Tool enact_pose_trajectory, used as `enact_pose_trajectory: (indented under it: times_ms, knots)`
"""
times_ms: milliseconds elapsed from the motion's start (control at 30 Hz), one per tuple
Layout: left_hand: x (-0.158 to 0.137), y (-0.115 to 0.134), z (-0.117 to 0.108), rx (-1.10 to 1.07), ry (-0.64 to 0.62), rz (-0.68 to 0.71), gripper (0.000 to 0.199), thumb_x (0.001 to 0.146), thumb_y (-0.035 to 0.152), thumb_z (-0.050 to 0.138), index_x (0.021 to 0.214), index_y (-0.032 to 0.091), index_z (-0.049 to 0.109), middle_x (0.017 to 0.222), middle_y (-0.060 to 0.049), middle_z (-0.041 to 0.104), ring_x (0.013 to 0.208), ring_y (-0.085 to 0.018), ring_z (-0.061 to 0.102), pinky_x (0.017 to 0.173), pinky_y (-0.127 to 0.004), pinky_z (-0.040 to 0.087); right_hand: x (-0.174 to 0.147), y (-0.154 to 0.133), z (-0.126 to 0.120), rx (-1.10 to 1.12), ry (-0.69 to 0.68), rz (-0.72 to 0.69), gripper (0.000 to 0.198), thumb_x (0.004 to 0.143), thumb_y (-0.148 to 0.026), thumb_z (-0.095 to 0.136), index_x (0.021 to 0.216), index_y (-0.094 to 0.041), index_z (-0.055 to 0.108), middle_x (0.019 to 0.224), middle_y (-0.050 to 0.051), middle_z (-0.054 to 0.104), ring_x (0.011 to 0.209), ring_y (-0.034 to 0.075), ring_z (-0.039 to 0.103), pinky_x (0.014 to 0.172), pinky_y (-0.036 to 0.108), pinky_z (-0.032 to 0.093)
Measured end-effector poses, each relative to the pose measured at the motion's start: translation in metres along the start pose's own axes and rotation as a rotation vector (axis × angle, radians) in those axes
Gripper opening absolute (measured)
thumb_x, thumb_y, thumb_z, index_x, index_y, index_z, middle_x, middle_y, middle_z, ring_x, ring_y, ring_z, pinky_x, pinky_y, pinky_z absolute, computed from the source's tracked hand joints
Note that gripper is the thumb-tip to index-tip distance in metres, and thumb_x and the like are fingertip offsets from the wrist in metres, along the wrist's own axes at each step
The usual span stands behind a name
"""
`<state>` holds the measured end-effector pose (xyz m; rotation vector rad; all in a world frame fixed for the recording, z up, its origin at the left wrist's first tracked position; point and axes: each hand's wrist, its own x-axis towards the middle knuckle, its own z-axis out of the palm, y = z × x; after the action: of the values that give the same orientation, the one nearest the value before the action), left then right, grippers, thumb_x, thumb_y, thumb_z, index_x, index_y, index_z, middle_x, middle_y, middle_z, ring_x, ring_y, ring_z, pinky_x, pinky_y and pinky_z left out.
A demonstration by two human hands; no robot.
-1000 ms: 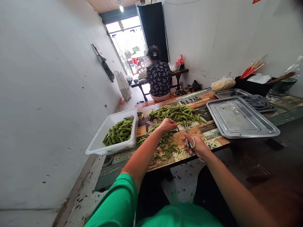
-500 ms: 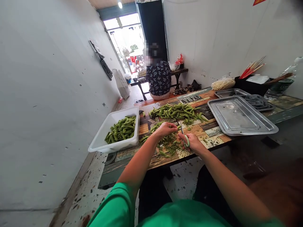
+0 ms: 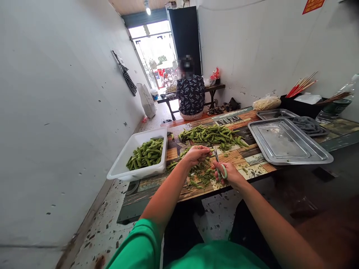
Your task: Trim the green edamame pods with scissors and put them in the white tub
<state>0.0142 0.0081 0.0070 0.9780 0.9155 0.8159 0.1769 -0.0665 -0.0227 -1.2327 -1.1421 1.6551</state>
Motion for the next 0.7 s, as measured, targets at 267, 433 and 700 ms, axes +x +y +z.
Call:
enact_pose_trajectory:
  times_ms: [267,433,700]
  knots:
    - [-0.005,-0.002,0.01,0.129,0.04,0.029,0.037,0.059,0.031,0.08,0.078,0.01,0.056,0.064,-0.003,0.064,0.035,0.002,0.029,0.037,-0.017,0.014,0.001,-0.006,0.0,-0.052,0.01,-0.03,0.036,0.067,-0.051,0.071,0.071,-0.017,0.058,0.046,-0.003,0.054,0.038,0.011,0.053,0.027,0.017,0.029]
    - [-0.009,-0.006,0.014,0.243,0.078,0.091,0.032,0.065,0.032,0.075,0.078,0.011,0.053,0.064,-0.003,0.064,0.035,0.0,0.03,0.038,-0.019,0.017,0.0,-0.004,0.002,-0.095,0.039,-0.074,0.038,0.067,-0.053,0.069,0.064,-0.017,0.057,0.041,-0.004,0.051,0.032,0.009,0.046,0.027,0.018,0.024]
    - [-0.064,0.05,-0.036,0.927,0.774,0.535,0.016,0.079,0.023,0.055,0.092,0.015,0.062,0.086,-0.005,0.067,0.071,-0.012,0.056,0.069,-0.024,0.044,-0.001,0.003,0.0,-0.032,0.041,0.007,0.046,0.062,-0.059,0.07,0.072,-0.016,0.06,0.046,-0.004,0.054,0.034,0.008,0.046,0.027,0.016,0.023]
